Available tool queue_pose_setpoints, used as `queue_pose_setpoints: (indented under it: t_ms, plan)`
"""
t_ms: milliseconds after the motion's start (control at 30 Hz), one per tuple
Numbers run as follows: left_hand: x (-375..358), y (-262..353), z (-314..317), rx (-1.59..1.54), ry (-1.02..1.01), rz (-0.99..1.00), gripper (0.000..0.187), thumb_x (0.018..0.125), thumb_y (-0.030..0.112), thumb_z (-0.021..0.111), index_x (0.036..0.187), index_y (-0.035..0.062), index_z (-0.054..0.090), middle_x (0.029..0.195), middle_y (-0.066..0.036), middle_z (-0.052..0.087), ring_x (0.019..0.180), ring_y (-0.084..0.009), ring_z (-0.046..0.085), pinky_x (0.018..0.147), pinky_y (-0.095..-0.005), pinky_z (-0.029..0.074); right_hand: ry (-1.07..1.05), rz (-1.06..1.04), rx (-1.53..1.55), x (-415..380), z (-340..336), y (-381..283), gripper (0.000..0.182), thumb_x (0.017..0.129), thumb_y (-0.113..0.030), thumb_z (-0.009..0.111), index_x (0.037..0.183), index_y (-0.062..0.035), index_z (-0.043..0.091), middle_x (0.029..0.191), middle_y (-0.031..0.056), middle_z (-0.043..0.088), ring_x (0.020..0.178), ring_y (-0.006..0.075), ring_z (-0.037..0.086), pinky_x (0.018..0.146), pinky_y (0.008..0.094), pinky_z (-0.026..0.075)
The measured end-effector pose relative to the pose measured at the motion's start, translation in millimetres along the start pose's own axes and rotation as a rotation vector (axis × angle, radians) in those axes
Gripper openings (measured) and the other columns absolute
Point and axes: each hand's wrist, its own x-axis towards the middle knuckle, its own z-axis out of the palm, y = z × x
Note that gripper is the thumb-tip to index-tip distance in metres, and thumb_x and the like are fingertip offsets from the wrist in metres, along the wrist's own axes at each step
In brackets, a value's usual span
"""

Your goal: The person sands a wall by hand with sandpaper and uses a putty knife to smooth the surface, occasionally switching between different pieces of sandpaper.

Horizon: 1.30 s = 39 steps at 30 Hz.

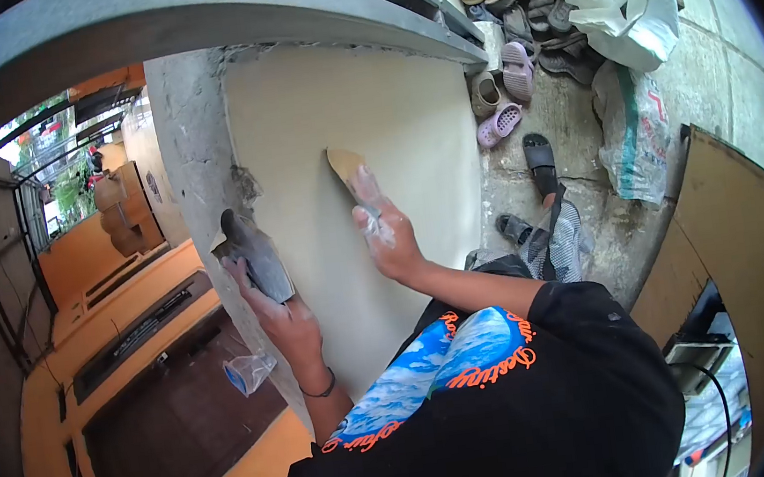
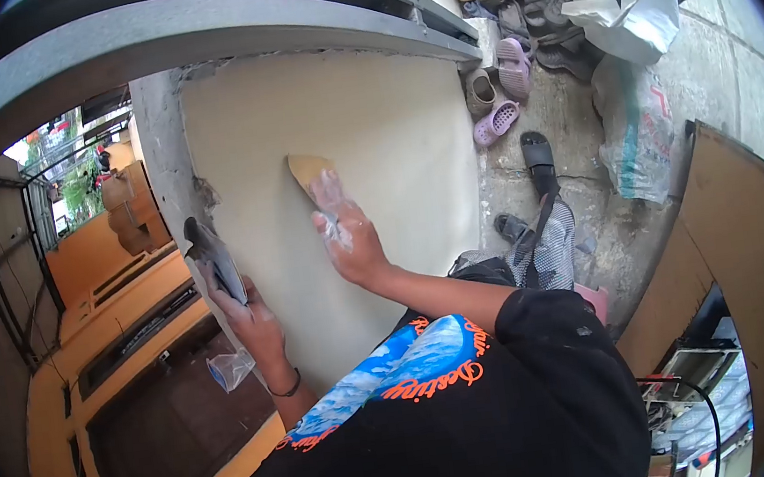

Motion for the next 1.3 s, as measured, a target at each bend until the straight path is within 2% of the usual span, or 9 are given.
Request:
queue_pose_setpoints:
  t_ms: [233,333,433,600,833,933,1033,1100,1300]
  plan:
    - [7.1,5.4,-1.2,0.295,-0.171,0.028,0.065,0.089,0.013,0.052,0.143,-0.0014,0.019,0.149,-0.023,0.016,0.14,-0.0347,0.014,0.112,-0.0399,0.014,0.068,-0.212,-0.209,29.9,31.9,46.1,0.048,0.092,-0.022,0.045,0.137,-0.0049,0.039,0.148,0.0176,0.024,0.138,0.0354,0.018,0.111,0.0469,0.014]
    - [7.1,9.3,1.5,0.336,-0.163,0.055,0.064,0.097,0.035,0.041,0.145,0.0013,0.016,0.151,-0.018,0.017,0.139,-0.0295,0.017,0.111,-0.0366,0.016,0.203,0.122,0.007,52.2,19.0,105.0,0.049,0.095,-0.031,0.042,0.136,-0.0041,0.039,0.146,0.018,0.029,0.137,0.0326,0.024,0.11,0.0408,0.019]
    - [6.9,6.0,1.1,0.332,-0.163,0.05,0.064,0.097,0.037,0.041,0.145,0.0029,0.016,0.151,-0.017,0.018,0.139,-0.0286,0.018,0.11,-0.0359,0.017,0.507,0.701,0.004,44.6,-7.2,233.7,0.049,0.097,-0.041,0.036,0.11,0.0026,0.055,0.091,0.0101,0.061,0.082,0.0192,0.055,0.078,0.0338,0.044]
    - [6.3,4.7,0.2,0.314,-0.162,0.025,0.064,0.097,0.038,0.041,0.146,0.0057,0.016,0.15,-0.017,0.019,0.139,-0.0273,0.02,0.11,-0.0354,0.019,0.585,0.969,0.319,-36.5,-10.5,321.8,0.051,0.097,-0.042,0.035,0.126,-0.0019,0.046,0.115,0.0142,0.059,0.102,0.0235,0.056,0.088,0.035,0.043]
    - [7.2,6.6,1.2,0.311,-0.164,0.033,0.064,0.097,0.037,0.04,0.146,0.0049,0.015,0.15,-0.018,0.02,0.138,-0.028,0.02,0.109,-0.0354,0.02,0.084,-0.181,-0.137,99.3,17.8,35.4,0.052,0.097,-0.039,0.035,0.142,-0.0117,0.032,0.149,0.0155,0.024,0.14,0.0303,0.015,0.112,0.0465,0.007]
    - [7.8,4.6,0.7,0.242,-0.181,0.022,0.062,0.097,0.031,0.042,0.144,0.0,0.017,0.15,-0.022,0.016,0.139,-0.0343,0.016,0.111,-0.041,0.017,0.235,-0.036,0.074,101.3,10.8,90.4,0.054,0.097,-0.041,0.037,0.138,-0.0064,0.036,0.141,0.0201,0.035,0.132,0.0338,0.031,0.11,0.0403,0.019]
    - [6.4,6.0,2.3,0.183,-0.176,-0.024,0.062,0.097,0.03,0.042,0.144,-0.0001,0.016,0.15,-0.021,0.016,0.139,-0.0344,0.017,0.111,-0.0403,0.018,0.542,0.831,-0.051,51.5,-32.5,229.3,0.057,0.093,-0.048,0.042,0.096,0.0046,0.062,0.081,0.0213,0.064,0.084,0.0365,0.061,0.078,0.0415,0.047]
    - [6.6,0.4,1.1,0.173,-0.184,0.007,0.062,0.097,0.03,0.042,0.144,0.0002,0.016,0.15,-0.021,0.016,0.139,-0.0343,0.018,0.11,-0.0401,0.019,0.525,1.024,-0.213,-37.2,-44.6,351.8,0.058,0.093,-0.049,0.038,0.1,0.0035,0.062,0.097,0.0263,0.063,0.096,0.0367,0.061,0.082,0.0459,0.046]
    - [8.7,6.7,2.3,0.263,-0.145,0.026,0.065,0.096,0.041,0.04,0.145,0.0048,0.017,0.15,-0.018,0.02,0.138,-0.0274,0.021,0.11,-0.0357,0.018,0.319,0.761,-0.017,64.1,-5.7,150.5,0.053,0.095,-0.045,0.04,0.12,0.0001,0.052,0.105,0.0255,0.061,0.098,0.0375,0.06,0.083,0.0396,0.046]
